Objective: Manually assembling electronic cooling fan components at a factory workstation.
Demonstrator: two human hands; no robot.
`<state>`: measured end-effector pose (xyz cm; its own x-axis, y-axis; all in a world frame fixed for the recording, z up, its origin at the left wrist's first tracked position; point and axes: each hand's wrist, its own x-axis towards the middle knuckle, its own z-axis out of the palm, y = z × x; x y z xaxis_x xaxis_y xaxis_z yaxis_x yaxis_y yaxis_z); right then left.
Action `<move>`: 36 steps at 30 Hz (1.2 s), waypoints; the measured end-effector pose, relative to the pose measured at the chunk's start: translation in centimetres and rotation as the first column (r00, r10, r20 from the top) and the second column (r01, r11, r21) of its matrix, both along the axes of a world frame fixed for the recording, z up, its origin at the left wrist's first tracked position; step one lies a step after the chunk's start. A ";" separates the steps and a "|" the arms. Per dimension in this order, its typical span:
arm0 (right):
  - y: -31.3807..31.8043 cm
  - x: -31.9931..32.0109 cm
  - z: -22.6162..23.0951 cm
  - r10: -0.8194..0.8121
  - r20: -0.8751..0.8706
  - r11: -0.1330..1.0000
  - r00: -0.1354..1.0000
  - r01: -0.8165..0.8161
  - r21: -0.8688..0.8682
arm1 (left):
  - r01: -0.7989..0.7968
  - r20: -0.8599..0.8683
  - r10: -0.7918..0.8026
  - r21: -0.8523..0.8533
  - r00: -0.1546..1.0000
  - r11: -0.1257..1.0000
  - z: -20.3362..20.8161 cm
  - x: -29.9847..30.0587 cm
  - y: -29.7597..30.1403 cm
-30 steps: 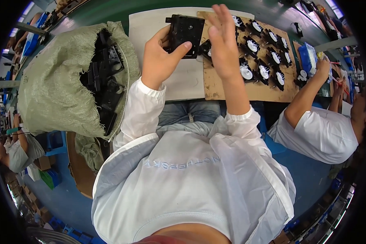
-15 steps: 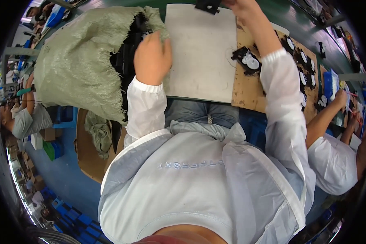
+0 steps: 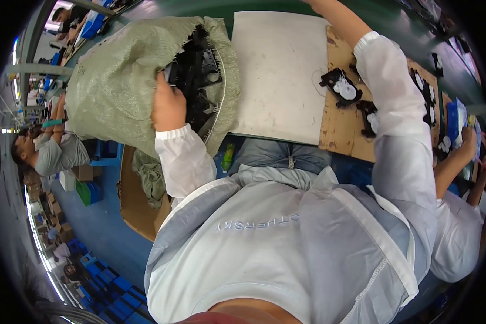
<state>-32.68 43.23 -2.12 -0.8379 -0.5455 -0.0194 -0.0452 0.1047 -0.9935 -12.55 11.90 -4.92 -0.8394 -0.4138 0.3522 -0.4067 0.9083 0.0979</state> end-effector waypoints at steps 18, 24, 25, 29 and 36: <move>-5.1 18.9 -6.1 -0.464 0.439 0.711 0.770 0.619 -0.335 | 0.712 -0.454 -0.573 0.592 0.683 0.379 0.6 -4.5 11.0; -1.7 22.7 -6.7 -0.721 0.310 0.576 0.619 0.785 -0.228 | 0.846 -0.537 -0.660 0.243 0.525 0.475 -2.4 -5.8 13.1; -0.9 23.3 -6.1 -0.781 0.164 0.568 0.602 0.795 -0.212 | 0.886 -0.539 -0.707 0.207 0.457 0.415 -2.5 -4.9 14.2; 1.2 26.9 -4.3 -0.830 -0.281 0.535 0.481 0.829 -0.164 | 0.799 -0.515 -0.663 0.561 0.543 0.218 -1.8 0.5 18.4; 4.1 32.6 -6.9 -0.936 -0.257 0.305 0.239 0.916 -0.260 | 0.769 -0.327 -0.837 0.619 0.438 0.160 -4.8 4.0 22.2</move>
